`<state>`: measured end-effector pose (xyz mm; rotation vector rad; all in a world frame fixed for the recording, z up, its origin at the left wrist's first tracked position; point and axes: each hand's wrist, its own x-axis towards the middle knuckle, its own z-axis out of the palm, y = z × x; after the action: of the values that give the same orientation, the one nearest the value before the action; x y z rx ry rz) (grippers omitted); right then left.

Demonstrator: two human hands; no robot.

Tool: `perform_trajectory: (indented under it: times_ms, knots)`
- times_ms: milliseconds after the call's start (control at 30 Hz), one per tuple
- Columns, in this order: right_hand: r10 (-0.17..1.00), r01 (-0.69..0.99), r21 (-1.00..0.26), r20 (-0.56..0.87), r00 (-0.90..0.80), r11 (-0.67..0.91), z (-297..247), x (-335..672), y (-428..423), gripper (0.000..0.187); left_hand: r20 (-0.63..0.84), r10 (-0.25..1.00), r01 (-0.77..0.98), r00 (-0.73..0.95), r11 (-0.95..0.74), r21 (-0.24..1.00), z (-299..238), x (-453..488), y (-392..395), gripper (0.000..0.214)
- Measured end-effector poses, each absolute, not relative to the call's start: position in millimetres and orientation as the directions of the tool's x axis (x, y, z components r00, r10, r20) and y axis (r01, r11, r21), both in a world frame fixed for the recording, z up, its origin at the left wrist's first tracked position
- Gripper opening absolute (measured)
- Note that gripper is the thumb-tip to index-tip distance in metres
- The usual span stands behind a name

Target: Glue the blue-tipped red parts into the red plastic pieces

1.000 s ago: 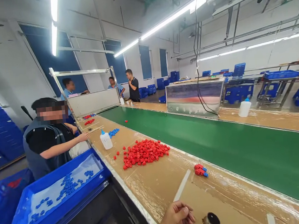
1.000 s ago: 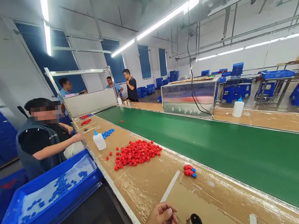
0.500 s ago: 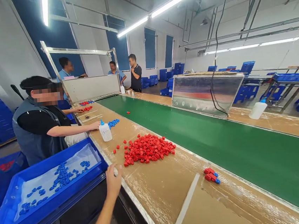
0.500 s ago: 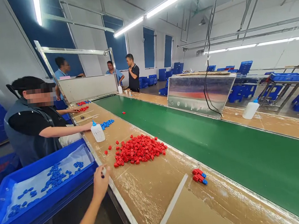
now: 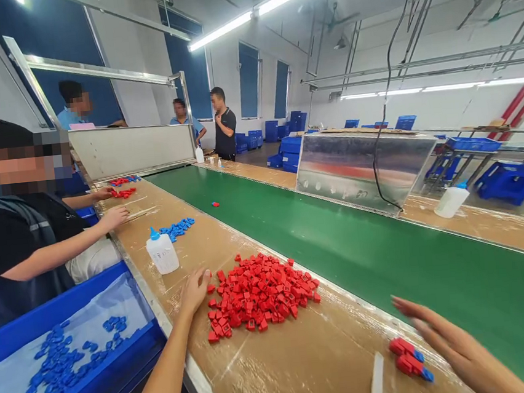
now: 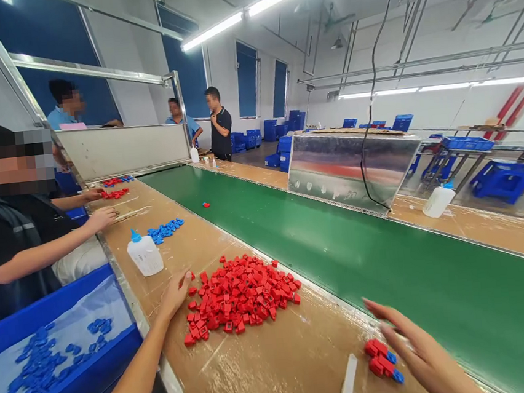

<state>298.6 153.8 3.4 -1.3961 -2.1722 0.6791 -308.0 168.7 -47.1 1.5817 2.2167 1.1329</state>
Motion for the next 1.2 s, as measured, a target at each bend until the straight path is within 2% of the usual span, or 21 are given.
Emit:
perform_trajectory:
  times_ms: [33,133,200,367,600,767,1000,1200]
  knots:
    - [0.900,0.651,-0.672,0.054,-0.433,0.353,-1.4,271.8,180.7,0.065,0.260,0.881,0.723,-0.396,0.125,0.679,-48.7,-306.4,175.3,0.058]
    - [0.863,0.589,-0.729,0.005,-0.505,0.349,-25.8,186.0,258.6,0.098,0.248,0.903,0.708,-0.351,0.083,0.701,-52.9,-298.9,195.0,0.059]
    - [0.858,0.571,-0.743,0.008,-0.514,0.349,-44.6,136.6,296.2,0.108,0.244,0.918,0.695,-0.312,0.045,0.718,-55.0,-292.8,209.1,0.059]
    - [0.831,0.497,-0.774,0.066,-0.552,0.392,-68.7,66.1,331.4,0.084,0.224,0.952,0.652,-0.210,-0.035,0.758,-57.5,-278.4,243.9,0.052]
    - [0.759,0.473,-0.734,0.088,-0.646,0.488,-71.5,48.6,327.9,0.072,0.207,0.977,0.568,-0.048,-0.144,0.810,-53.8,-256.0,270.9,0.042]
    - [0.734,0.450,-0.723,0.116,-0.669,0.524,-60.3,51.9,311.3,0.060,0.169,0.985,0.476,0.029,-0.163,0.864,-48.5,-236.7,275.7,0.037]
    - [0.768,0.437,-0.755,0.137,-0.625,0.490,-47.3,63.4,285.0,0.055,0.114,0.992,0.330,-0.062,-0.087,0.940,-47.4,-213.2,262.6,0.041]
    - [0.784,0.436,-0.766,0.138,-0.605,0.472,-42.4,78.8,264.5,0.052,0.071,0.975,0.251,-0.209,-0.016,0.968,-54.3,-191.1,238.0,0.049]
